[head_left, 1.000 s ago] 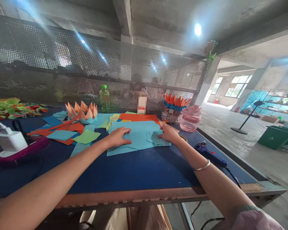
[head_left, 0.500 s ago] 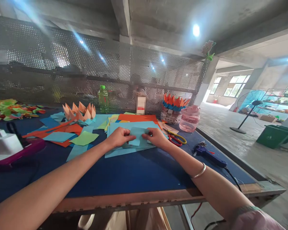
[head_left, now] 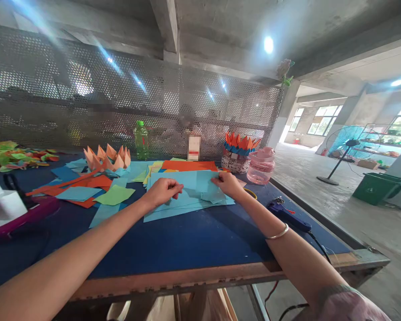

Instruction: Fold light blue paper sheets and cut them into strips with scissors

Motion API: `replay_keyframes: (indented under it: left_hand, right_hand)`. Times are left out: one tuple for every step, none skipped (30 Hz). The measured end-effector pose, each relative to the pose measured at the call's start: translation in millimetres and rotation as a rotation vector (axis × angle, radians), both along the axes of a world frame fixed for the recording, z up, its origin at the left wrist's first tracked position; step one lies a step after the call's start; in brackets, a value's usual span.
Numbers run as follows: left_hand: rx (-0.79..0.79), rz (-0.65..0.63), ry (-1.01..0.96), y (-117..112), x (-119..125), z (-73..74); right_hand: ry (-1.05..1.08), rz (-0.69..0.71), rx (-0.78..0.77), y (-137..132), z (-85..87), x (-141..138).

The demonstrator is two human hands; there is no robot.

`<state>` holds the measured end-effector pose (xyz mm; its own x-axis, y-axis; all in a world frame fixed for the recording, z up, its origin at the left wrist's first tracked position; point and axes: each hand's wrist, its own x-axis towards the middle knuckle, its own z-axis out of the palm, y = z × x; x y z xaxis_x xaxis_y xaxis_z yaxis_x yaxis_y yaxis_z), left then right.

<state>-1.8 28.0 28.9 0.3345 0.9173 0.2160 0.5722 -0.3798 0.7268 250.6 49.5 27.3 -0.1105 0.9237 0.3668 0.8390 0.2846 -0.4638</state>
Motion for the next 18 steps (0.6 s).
replay_keyframes:
  left_hand:
    - [0.005, 0.021, 0.003, 1, -2, 0.1]
    - [0.011, 0.041, 0.008, 1, -4, 0.4]
    - [0.016, 0.063, 0.015, 2, -5, 1.1]
    - [0.023, 0.086, 0.025, 3, -7, 2.0]
    - [0.032, 0.111, 0.036, 4, -8, 3.4]
    - [0.045, 0.141, 0.050, 5, -11, 5.0]
    - [0.062, 0.176, 0.067, 8, -14, 6.9]
    - [0.083, 0.216, 0.087, 10, -18, 8.8]
    - [0.105, 0.261, 0.111, 14, -23, 10.5]
    - [0.124, 0.306, 0.138, 17, -29, 12.0]
    - [0.139, 0.350, 0.167, 22, -35, 12.9]
    - [0.142, 0.391, 0.195, 26, -41, 13.3]
    - [0.139, 0.423, 0.222, 30, -47, 13.0]
    - [0.129, 0.449, 0.246, 33, -52, 12.2]
    - [0.114, 0.464, 0.268, 36, -56, 10.9]
    - [0.097, 0.469, 0.286, 38, -59, 9.2]
    - [0.078, 0.464, 0.302, 40, -61, 7.4]
    - [0.060, 0.451, 0.313, 41, -61, 5.7]
  right_hand:
    - [-0.018, -0.008, -0.019, 2, 0.3, 6]
    - [-0.039, -0.007, -0.044, 4, 0.1, 11]
    - [-0.063, 0.001, -0.072, 5, -0.6, 15]
    - [-0.085, 0.011, -0.095, 6, -1.8, 17]
    - [-0.103, 0.024, -0.111, 6, -3.3, 18]
    - [-0.116, 0.039, -0.121, 5, -4.9, 19]
    - [-0.124, 0.056, -0.128, 4, -6.4, 18]
    - [-0.130, 0.076, -0.136, 4, -7.7, 17]
    - [-0.135, 0.098, -0.148, 3, -8.7, 16]
    - [-0.142, 0.119, -0.163, 2, -9.3, 15]
    - [-0.152, 0.136, -0.181, 2, -9.5, 15]
    - [-0.163, 0.146, -0.197, 2, -9.5, 14]
    - [-0.175, 0.150, -0.208, 2, -9.2, 14]
    - [-0.187, 0.147, -0.215, 2, -8.7, 15]
    - [-0.198, 0.140, -0.222, 3, -8.2, 15]
    - [-0.209, 0.132, -0.228, 3, -7.6, 16]
    - [-0.219, 0.122, -0.234, 3, -7.2, 16]
    - [-0.228, 0.113, -0.239, 3, -6.9, 16]
